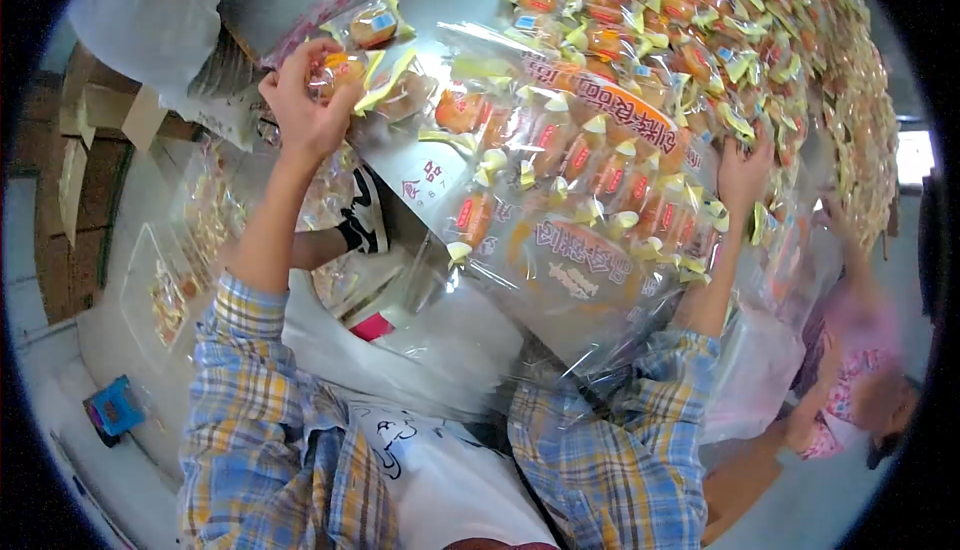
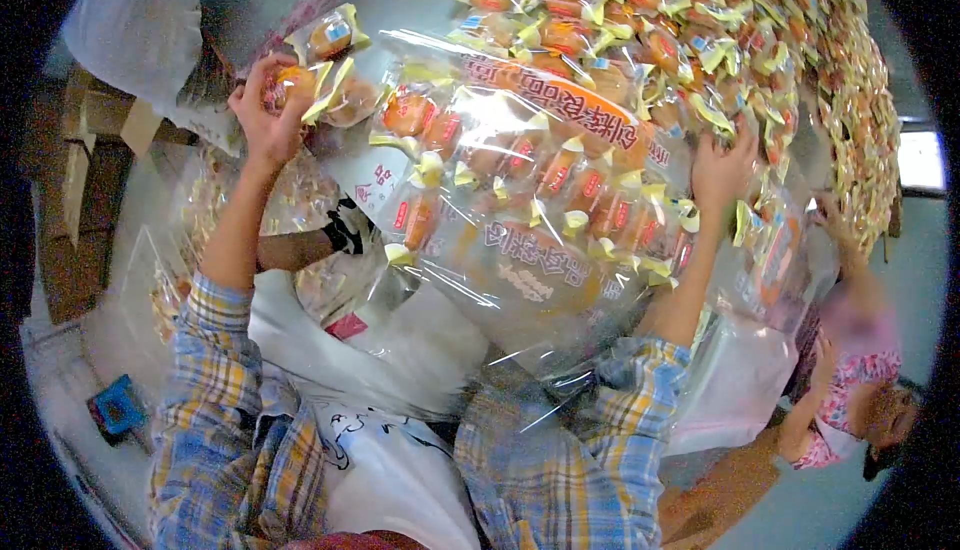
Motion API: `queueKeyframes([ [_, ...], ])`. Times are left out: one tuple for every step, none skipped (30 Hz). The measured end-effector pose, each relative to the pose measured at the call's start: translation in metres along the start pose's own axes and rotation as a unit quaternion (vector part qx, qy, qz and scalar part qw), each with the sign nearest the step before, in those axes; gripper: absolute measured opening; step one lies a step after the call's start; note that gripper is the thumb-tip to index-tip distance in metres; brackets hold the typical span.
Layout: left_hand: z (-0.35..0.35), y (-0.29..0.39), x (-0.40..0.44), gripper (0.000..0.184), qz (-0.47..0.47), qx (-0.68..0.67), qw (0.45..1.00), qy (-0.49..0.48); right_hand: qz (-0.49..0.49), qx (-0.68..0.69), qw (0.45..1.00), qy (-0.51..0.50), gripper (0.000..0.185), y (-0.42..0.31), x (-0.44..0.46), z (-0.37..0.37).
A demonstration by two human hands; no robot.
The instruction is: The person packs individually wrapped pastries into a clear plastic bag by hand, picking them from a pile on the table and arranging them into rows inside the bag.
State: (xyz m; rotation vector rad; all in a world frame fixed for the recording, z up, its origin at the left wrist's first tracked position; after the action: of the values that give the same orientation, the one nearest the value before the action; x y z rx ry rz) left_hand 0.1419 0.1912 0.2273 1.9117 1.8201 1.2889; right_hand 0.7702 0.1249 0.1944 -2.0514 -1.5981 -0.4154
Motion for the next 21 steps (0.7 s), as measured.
queueKeyframes([
  [0.001, -0.008, 0.003, 0.04, -0.038, -0.046, 0.998, -0.014, 0.01, -0.007, 1.0, 0.02, 0.074, 0.002, -0.002, 0.002],
  [0.002, -0.014, 0.006, 0.04, -0.072, -0.094, 0.993, -0.026, 0.017, -0.006, 1.0, 0.025, 0.074, 0.001, -0.002, 0.002],
  [0.002, -0.021, 0.009, 0.039, -0.118, -0.139, 0.983, -0.036, 0.027, -0.005, 0.999, 0.031, 0.073, 0.001, -0.002, 0.003],
  [0.001, -0.016, 0.011, 0.038, -0.128, -0.172, 0.976, -0.046, 0.038, -0.003, 0.999, 0.038, 0.073, -0.002, -0.003, 0.002],
  [0.0, -0.006, 0.014, 0.038, -0.135, -0.204, 0.968, -0.057, 0.041, -0.015, 0.998, 0.041, 0.073, -0.006, -0.002, -0.001],
  [0.002, -0.001, 0.015, 0.038, -0.143, -0.236, 0.959, -0.07, 0.048, -0.009, 0.998, 0.039, 0.073, -0.01, -0.001, -0.001],
  [0.002, -0.001, 0.02, 0.037, -0.087, -0.227, 0.967, -0.079, 0.055, -0.003, 0.998, 0.036, 0.073, -0.012, -0.002, -0.001],
  [0.002, -0.004, 0.021, 0.037, -0.088, -0.221, 0.966, -0.098, 0.064, 0.003, 0.997, 0.033, 0.073, -0.012, -0.003, -0.002],
  [0.001, -0.007, 0.023, 0.037, -0.087, -0.215, 0.966, -0.117, 0.067, 0.002, 0.997, 0.047, 0.074, -0.015, -0.003, -0.002],
  [0.0, -0.003, 0.026, 0.037, -0.085, -0.21, 0.965, -0.134, 0.056, 0.005, 0.997, 0.057, 0.074, -0.013, -0.004, -0.001],
  [0.0, 0.001, 0.028, 0.038, -0.103, -0.198, 0.965, -0.139, 0.044, 0.01, 0.997, 0.066, 0.074, -0.012, -0.004, 0.0],
  [0.001, 0.001, 0.031, 0.039, -0.072, -0.13, 0.982, -0.12, 0.032, 0.014, 0.997, 0.075, 0.074, -0.011, -0.004, 0.002],
  [0.003, 0.003, 0.037, 0.04, -0.043, -0.062, 0.992, -0.101, 0.02, 0.011, 0.996, 0.089, 0.073, -0.013, -0.004, 0.001],
  [0.005, 0.006, 0.039, 0.041, -0.014, 0.006, 0.997, -0.08, 0.029, 0.02, 0.996, 0.083, 0.073, -0.011, -0.003, 0.0],
  [0.007, 0.004, 0.045, 0.047, -0.028, 0.052, 0.986, -0.153, 0.038, 0.029, 0.996, 0.076, 0.072, -0.011, -0.003, 0.001],
  [0.012, 0.005, 0.045, 0.051, -0.031, 0.071, 0.987, -0.141, 0.046, 0.038, 0.996, 0.069, 0.072, -0.008, -0.003, 0.003],
  [0.019, 0.004, 0.045, 0.056, -0.035, 0.092, 0.987, -0.13, 0.026, 0.027, 0.996, 0.08, 0.073, -0.005, -0.002, 0.006],
  [0.024, -0.001, 0.044, 0.066, -0.029, 0.113, 0.986, -0.117, 0.019, 0.024, 0.996, 0.083, 0.073, -0.002, -0.002, 0.009],
  [0.026, 0.004, 0.044, 0.077, -0.023, 0.133, 0.985, -0.104, 0.013, 0.021, 0.996, 0.086, 0.072, -0.002, -0.003, 0.009],
  [0.025, 0.005, 0.045, 0.081, -0.032, 0.132, 0.98, -0.143, 0.007, 0.017, 0.996, 0.089, 0.072, -0.004, -0.002, 0.008],
  [0.026, 0.008, 0.046, 0.086, -0.039, 0.13, 0.974, -0.179, 0.006, 0.024, 0.996, 0.088, 0.071, -0.005, -0.001, 0.008],
])
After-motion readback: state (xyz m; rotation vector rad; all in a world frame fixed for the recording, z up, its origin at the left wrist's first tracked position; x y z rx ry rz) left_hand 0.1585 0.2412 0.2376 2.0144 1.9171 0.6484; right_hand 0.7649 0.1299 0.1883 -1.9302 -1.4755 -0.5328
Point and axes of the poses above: each hand's wrist, its own x-axis towards the middle knuckle, its own z-axis out of the palm, y = z × x, the point moved 3 cm from there along x, towards the middle knuckle, and after that the axes turned 12 degrees about -z, right-handed, at the moved point
